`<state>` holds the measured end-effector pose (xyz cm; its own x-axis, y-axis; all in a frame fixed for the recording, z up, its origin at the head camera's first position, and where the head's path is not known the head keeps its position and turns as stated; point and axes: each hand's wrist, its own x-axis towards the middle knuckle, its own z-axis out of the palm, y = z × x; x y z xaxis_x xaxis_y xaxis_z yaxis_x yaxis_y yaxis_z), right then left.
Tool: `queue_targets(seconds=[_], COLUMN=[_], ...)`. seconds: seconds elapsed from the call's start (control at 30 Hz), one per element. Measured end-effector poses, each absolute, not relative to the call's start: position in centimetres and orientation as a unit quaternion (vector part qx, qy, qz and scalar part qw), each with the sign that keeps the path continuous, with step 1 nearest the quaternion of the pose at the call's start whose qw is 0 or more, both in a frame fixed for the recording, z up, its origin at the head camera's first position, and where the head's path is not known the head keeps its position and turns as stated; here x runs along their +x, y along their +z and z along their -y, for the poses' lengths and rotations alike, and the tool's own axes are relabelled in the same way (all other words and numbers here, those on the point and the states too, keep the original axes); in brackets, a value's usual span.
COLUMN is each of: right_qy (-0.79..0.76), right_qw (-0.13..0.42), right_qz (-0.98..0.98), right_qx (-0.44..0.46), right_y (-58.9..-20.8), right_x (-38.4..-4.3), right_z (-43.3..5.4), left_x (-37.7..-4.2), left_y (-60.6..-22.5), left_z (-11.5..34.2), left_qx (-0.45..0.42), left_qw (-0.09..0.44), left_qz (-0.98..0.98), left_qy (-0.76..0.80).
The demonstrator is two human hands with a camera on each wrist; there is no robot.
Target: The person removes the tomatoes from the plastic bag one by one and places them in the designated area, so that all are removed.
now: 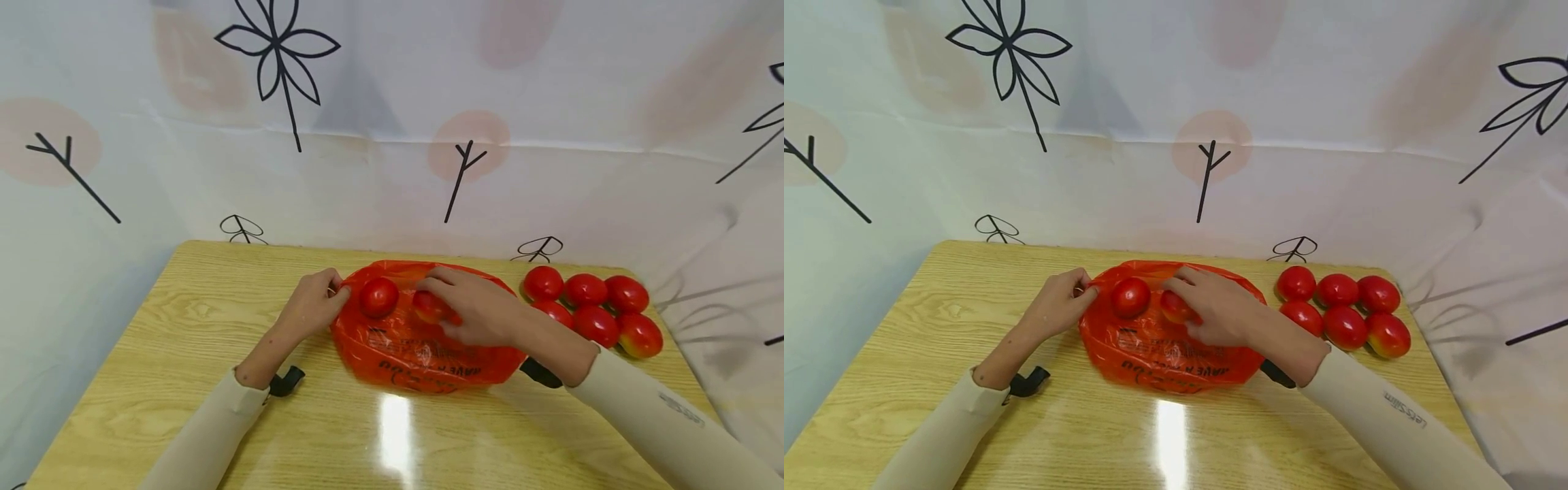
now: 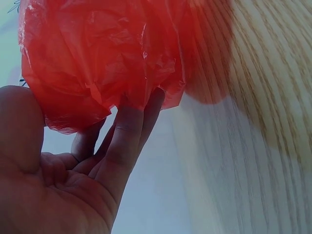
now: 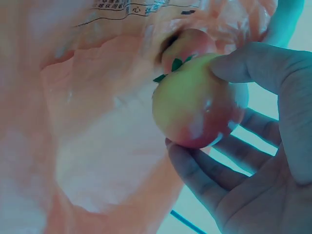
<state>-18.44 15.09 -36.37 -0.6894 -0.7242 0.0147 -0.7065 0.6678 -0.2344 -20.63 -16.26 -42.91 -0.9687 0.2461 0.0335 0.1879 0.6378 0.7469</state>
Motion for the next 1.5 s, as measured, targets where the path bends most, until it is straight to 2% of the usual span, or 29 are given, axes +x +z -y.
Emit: queue_targets(seconds=[0.37,0.7,1.5], right_qy=[-0.144,-0.167,-0.211], right_qw=[0.0,-0.009,-0.106], right_qz=[-0.913,-0.924,-0.929], right_qx=[-0.382,-0.345,-0.285], right_y=[-35.2,-34.9,-35.4], right_x=[-17.0,-15.8,-12.2], right_z=[-16.5,-17.7,-21.2], left_x=[-20.6,-20.7,-20.7], left_y=[-42.9,-43.1,-43.1], left_z=[16.2,16.2,16.2], left_qx=[0.106,0.104,0.116], left_qw=[0.043,0.045,0.031], left_qz=[-0.905,-0.903,-0.906], left_qy=[0.409,0.414,0.405])
